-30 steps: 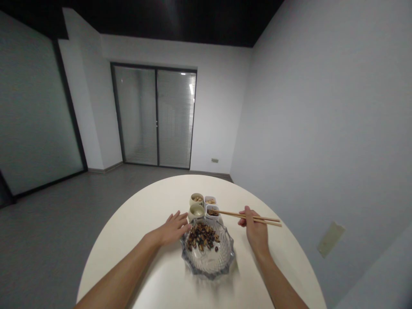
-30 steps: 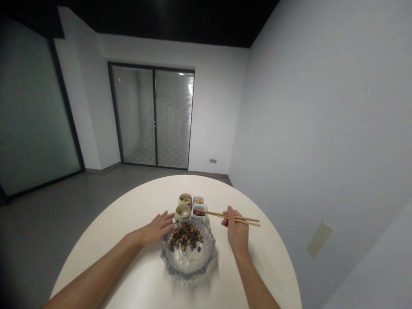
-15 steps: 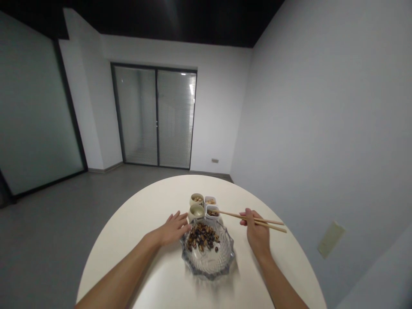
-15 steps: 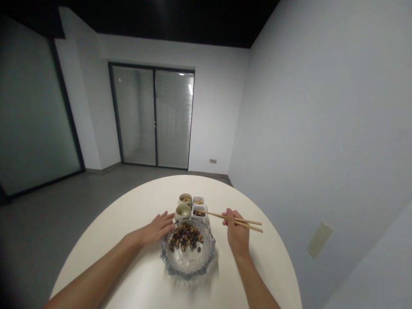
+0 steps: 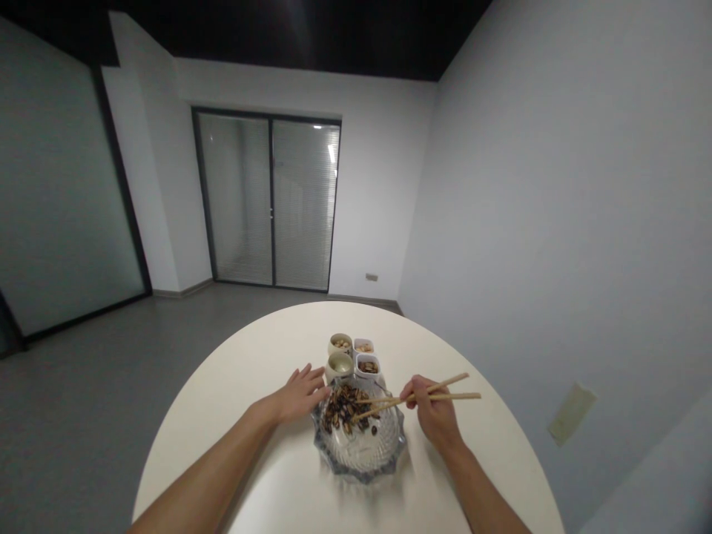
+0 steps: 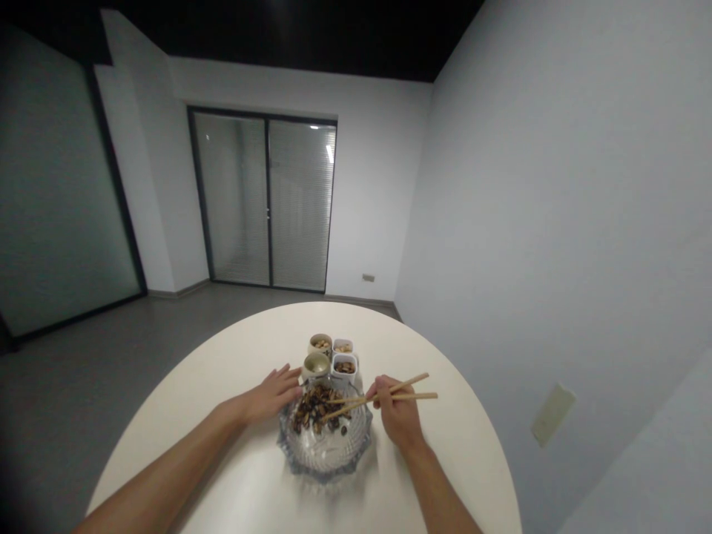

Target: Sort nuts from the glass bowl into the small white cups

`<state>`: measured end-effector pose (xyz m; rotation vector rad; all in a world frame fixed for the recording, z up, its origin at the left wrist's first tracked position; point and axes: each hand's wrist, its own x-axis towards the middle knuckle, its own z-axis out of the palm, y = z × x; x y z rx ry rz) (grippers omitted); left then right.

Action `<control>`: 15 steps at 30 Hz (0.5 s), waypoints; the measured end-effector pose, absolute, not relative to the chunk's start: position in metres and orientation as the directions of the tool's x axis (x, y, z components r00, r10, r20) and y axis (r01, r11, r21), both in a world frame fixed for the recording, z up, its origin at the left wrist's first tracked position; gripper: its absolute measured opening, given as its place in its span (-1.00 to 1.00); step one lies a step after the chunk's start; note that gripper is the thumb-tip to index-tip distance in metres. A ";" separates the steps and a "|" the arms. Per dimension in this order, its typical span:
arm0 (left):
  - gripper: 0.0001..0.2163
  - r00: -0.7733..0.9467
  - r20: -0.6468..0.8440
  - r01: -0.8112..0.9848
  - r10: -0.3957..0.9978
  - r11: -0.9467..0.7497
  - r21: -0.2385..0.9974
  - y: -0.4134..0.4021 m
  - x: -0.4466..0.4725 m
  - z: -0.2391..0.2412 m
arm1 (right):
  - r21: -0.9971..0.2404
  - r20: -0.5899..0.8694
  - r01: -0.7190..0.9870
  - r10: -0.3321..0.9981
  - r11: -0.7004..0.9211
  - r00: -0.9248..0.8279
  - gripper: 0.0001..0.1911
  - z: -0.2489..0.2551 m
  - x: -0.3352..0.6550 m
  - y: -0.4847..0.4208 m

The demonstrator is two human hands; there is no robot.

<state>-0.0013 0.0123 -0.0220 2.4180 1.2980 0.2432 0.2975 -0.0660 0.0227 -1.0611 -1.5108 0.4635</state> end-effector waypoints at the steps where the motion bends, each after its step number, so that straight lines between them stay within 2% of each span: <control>1: -0.46 0.558 -0.030 0.765 0.829 -0.501 0.405 0.013 -0.002 -0.022 | -0.795 0.558 0.339 0.825 0.502 0.086 -0.34 0.022 0.298 -0.066; 6: -0.47 0.554 -0.053 0.778 0.831 -0.494 0.388 0.012 -0.001 -0.019 | -0.820 0.522 0.288 0.853 0.495 0.018 -0.33 0.021 0.297 -0.067; 10: -0.46 0.559 -0.054 0.773 0.827 -0.497 0.394 0.010 0.001 -0.017 | -0.791 0.525 0.330 0.848 0.516 -0.068 -0.41 0.022 0.294 -0.068; 15: -0.45 0.568 -0.039 0.763 0.822 -0.508 0.400 0.011 0.002 -0.018 | -0.769 0.520 0.378 0.848 0.515 -0.097 -0.52 0.022 0.291 -0.068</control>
